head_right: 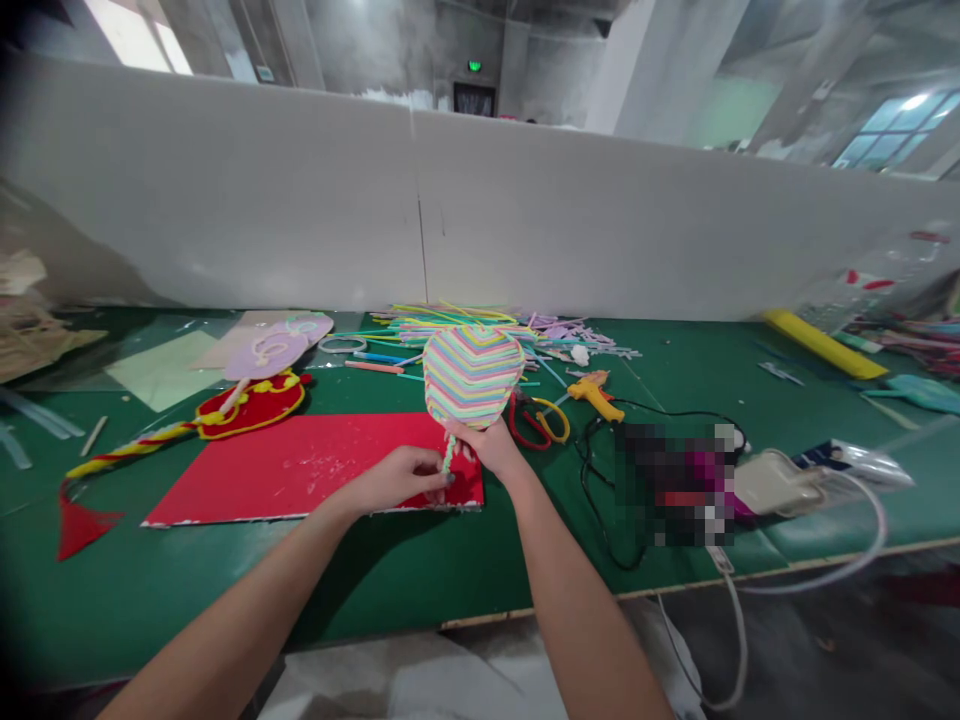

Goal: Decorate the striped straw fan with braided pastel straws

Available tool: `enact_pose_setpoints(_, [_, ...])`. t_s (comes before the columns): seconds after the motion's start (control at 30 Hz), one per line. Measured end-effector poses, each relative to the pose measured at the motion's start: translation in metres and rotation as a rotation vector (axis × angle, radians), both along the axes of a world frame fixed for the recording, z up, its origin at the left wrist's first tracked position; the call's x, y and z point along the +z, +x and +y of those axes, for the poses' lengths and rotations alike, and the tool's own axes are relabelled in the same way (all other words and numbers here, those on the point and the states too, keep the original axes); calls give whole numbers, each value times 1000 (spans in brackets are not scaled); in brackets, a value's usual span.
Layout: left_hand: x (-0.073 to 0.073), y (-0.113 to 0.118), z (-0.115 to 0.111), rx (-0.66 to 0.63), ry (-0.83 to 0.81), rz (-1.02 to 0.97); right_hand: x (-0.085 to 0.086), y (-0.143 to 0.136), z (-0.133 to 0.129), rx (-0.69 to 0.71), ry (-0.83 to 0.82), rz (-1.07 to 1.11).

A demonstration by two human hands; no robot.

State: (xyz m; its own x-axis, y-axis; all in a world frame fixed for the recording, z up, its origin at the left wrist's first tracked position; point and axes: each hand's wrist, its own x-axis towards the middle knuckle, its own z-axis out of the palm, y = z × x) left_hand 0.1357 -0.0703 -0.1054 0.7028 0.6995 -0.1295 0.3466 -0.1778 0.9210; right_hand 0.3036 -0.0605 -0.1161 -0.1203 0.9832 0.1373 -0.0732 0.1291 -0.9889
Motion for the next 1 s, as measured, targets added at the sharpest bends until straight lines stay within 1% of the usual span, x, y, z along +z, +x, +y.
enact_pose_setpoints(0.1, [-5,0,0,10,-45,-8,2,-1,-1,12,-15,-8])
enact_pose_setpoints(0.27, [-12,0,2,8,-142,-82,6,-2,-2,35,-34,-15])
enact_pose_setpoints(0.33, [-13,0,3,28,-121,-69,7,-3,-2,29,-38,-12])
enact_pose_setpoints(0.47, [-11,2,2,62,-24,-33,5,-2,0,21,-49,5])
enact_pose_setpoints(0.57, [-7,2,2,31,-35,-35,2,-1,1,16,-36,-2])
enact_pose_setpoints(0.67, [-5,0,3,-18,-102,-61,1,-2,0,35,-23,-7])
enact_pose_setpoints(0.83, [-6,-6,8,-40,-107,-125,-1,-5,-2,84,-54,-32])
enact_pose_setpoints(0.93, [-7,-7,9,-84,-157,-160,-4,-6,-1,66,-40,-9])
enact_pose_setpoints(1.0, [-6,-7,8,-100,-186,-152,-5,-6,0,31,-32,3])
